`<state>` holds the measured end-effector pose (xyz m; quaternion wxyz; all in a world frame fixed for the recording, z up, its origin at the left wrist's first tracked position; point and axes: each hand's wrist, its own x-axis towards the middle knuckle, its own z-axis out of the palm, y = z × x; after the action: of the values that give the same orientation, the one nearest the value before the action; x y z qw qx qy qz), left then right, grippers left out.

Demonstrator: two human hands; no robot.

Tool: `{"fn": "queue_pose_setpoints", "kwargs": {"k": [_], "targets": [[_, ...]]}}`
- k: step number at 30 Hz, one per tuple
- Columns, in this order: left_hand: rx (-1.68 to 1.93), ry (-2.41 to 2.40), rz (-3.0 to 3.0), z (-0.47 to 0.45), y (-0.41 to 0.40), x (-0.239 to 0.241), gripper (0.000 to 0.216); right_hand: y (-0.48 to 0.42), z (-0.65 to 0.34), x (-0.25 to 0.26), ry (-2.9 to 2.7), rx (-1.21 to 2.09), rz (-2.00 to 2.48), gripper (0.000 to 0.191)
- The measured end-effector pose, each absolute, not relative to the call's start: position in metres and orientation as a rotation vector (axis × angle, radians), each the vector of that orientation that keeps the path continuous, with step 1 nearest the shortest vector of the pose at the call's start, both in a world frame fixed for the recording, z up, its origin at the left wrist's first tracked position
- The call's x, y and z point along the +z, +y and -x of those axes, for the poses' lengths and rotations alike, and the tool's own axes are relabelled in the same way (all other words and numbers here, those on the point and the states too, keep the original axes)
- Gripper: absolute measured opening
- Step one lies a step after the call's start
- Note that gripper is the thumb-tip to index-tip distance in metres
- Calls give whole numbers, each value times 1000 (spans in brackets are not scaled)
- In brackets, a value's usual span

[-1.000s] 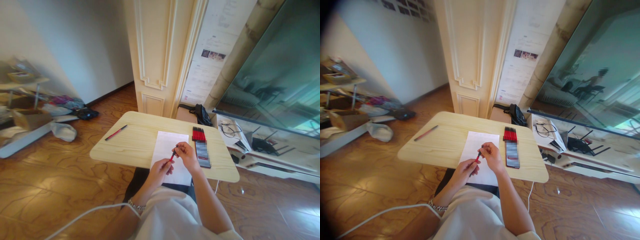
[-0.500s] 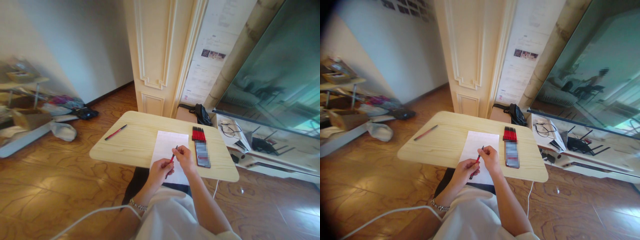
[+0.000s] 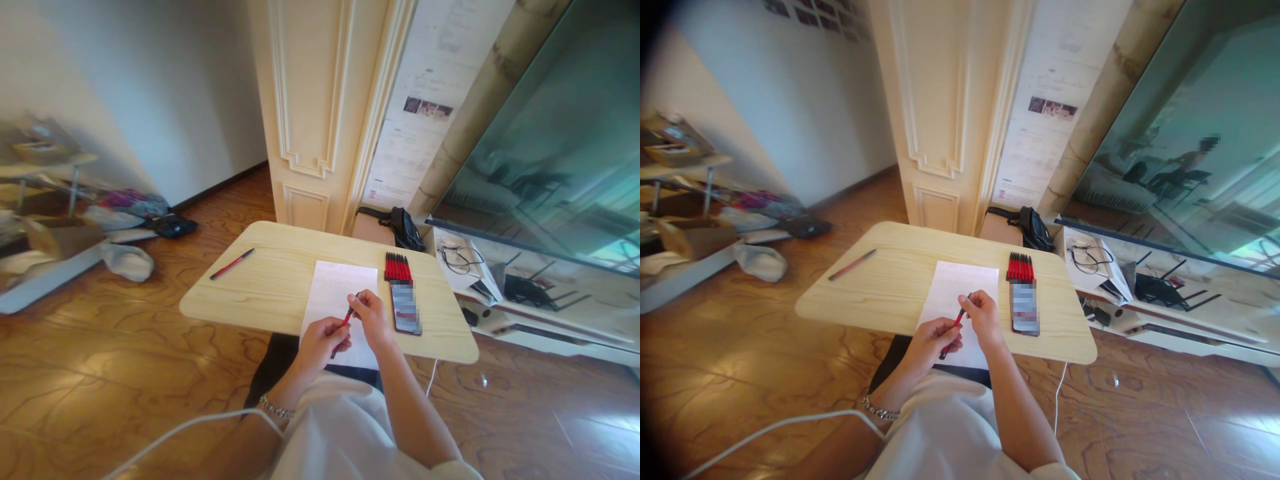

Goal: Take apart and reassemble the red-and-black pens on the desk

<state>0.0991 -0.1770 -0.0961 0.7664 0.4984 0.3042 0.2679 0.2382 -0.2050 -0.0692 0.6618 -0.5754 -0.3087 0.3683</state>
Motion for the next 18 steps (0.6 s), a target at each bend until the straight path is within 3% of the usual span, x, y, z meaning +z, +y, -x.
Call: {"fn": "queue_pose_setpoints", "kwargs": {"k": [18], "targets": [[572, 651, -1086, -98, -175, -97, 35, -205, -240, -69, -678, 963, 1221, 33]]}}
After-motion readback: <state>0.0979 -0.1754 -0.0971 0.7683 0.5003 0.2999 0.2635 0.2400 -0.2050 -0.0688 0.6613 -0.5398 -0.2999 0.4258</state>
